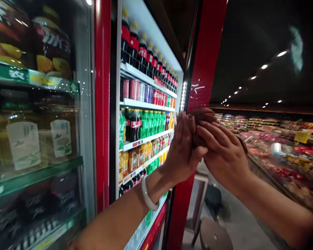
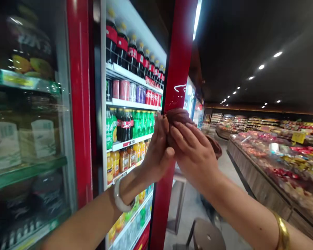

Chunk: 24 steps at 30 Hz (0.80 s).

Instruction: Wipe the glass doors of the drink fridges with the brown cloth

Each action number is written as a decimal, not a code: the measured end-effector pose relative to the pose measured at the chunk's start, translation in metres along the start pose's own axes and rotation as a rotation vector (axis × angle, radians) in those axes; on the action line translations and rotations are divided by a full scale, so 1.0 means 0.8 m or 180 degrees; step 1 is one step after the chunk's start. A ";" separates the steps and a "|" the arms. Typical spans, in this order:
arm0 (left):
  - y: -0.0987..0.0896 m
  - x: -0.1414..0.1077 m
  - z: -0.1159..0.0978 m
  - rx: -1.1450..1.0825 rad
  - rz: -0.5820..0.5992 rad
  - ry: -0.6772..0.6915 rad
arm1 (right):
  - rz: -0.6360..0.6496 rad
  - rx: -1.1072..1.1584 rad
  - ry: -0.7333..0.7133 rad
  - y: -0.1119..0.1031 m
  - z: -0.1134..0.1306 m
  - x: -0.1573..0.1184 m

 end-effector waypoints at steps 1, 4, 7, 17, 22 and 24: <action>0.001 -0.019 -0.002 0.0076 0.0051 0.0025 | 0.0047 0.0135 0.0015 0.000 0.013 -0.012; -0.004 -0.045 0.000 0.0056 0.0173 0.0009 | 0.0175 0.0484 0.0034 0.007 0.028 -0.018; -0.019 -0.042 0.008 -0.0246 0.0259 -0.0254 | 0.0183 0.0695 0.0305 0.019 0.012 0.007; -0.032 -0.175 0.030 -0.0703 0.0772 -0.1225 | 0.0324 0.1211 0.0090 0.031 0.166 -0.100; -0.025 -0.275 0.030 -0.0006 0.0972 -0.1485 | 0.0399 0.1635 0.0190 0.039 0.205 -0.153; -0.031 -0.285 0.031 0.0088 0.0881 -0.1544 | 0.0265 0.1702 0.0375 0.047 0.203 -0.154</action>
Point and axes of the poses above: each hand's wrist, its own x-axis towards the middle knuckle, its own y-axis out of the palm, z = x × y, the point moved 10 cm from there along x, towards the middle knuckle, and after that the axes turned 3 degrees about x, right-handed, at the moved point
